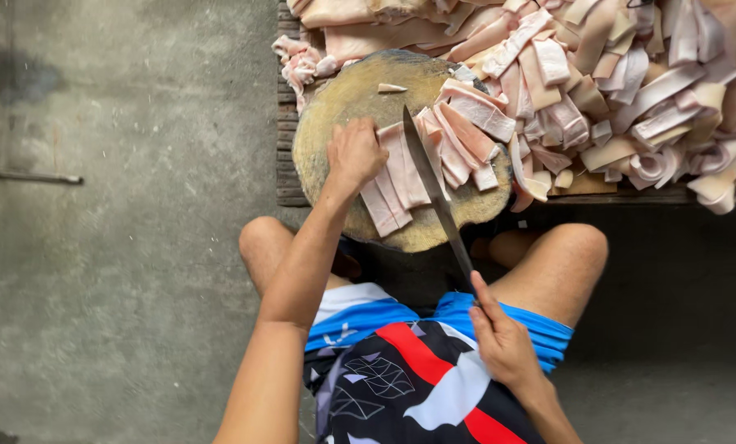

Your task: The person sits on the floor and uses a large knife to slice sheets of pork skin into strips on a round wooden cutting board. The person repeatedly cuts the skin into smaller pieces and places them onto a pile on a nearby table.

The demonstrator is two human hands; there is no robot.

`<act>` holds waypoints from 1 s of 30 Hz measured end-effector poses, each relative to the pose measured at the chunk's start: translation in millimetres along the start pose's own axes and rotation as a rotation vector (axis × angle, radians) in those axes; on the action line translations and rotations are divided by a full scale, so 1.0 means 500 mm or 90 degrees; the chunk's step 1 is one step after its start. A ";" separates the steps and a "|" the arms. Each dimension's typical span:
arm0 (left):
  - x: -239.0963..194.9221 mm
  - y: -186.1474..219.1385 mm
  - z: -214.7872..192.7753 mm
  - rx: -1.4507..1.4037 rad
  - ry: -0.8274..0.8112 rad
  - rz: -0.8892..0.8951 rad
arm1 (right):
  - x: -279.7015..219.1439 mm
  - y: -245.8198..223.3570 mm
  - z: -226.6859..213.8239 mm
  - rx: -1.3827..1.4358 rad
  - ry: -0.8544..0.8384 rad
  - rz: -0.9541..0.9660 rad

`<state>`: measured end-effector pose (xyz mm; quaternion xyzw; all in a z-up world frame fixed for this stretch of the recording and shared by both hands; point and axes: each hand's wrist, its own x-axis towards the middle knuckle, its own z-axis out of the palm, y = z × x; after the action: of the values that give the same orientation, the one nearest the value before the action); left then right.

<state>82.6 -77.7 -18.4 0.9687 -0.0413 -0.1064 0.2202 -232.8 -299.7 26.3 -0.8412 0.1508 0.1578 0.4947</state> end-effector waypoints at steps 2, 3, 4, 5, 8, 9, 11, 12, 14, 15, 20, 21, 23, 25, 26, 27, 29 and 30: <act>0.005 0.002 0.004 0.005 -0.100 -0.055 | -0.004 0.009 -0.003 -0.004 0.020 0.007; -0.008 -0.006 0.007 -0.024 -0.049 -0.031 | -0.015 0.011 -0.010 0.004 0.016 0.025; -0.016 -0.011 0.010 -0.056 0.008 -0.002 | -0.018 0.009 -0.020 0.010 0.016 0.039; -0.023 -0.016 0.013 -0.088 0.063 0.028 | -0.021 0.004 -0.027 0.009 -0.004 0.057; -0.019 -0.032 0.012 -0.116 0.029 -0.028 | -0.029 -0.016 -0.035 0.010 -0.050 0.109; -0.014 -0.035 0.009 -0.115 0.035 -0.041 | -0.027 -0.022 -0.037 0.006 -0.061 0.123; -0.014 -0.037 0.003 -0.120 0.047 -0.081 | -0.020 -0.035 -0.034 -0.001 -0.073 0.121; -0.016 -0.032 0.000 -0.129 0.031 -0.082 | -0.013 -0.041 -0.033 -0.004 -0.073 0.105; -0.018 -0.015 -0.009 -0.147 0.000 -0.086 | -0.001 -0.055 -0.031 -0.032 -0.078 0.103; -0.017 -0.004 -0.011 -0.107 0.009 -0.064 | 0.003 -0.062 -0.031 -0.058 -0.084 0.119; -0.010 0.025 -0.013 0.007 -0.002 0.015 | 0.002 -0.093 -0.026 -0.093 -0.061 0.087; -0.004 0.030 -0.014 0.019 -0.032 0.001 | 0.002 -0.098 -0.022 -0.113 -0.079 0.127; 0.008 0.040 -0.014 0.040 -0.090 -0.031 | 0.015 -0.105 -0.008 -0.152 -0.093 0.151; 0.008 0.049 -0.007 0.032 -0.100 -0.037 | 0.047 -0.103 0.018 -0.190 -0.087 0.116; 0.008 0.052 -0.004 0.028 -0.104 -0.040 | 0.069 -0.100 0.032 -0.187 -0.076 0.094; 0.009 0.054 -0.002 0.039 -0.100 -0.035 | 0.094 -0.097 0.048 -0.183 -0.065 0.073; 0.001 0.057 0.008 0.059 -0.096 -0.025 | 0.152 -0.089 0.069 -0.140 0.010 -0.093; -0.006 0.054 0.009 0.044 -0.075 -0.003 | 0.183 -0.089 0.072 -0.134 0.036 -0.142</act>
<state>77.5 -103.5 -10.3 0.9679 -0.0554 -0.1625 0.1835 -135.9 -256.1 6.8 -0.9040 0.0525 0.0931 0.4139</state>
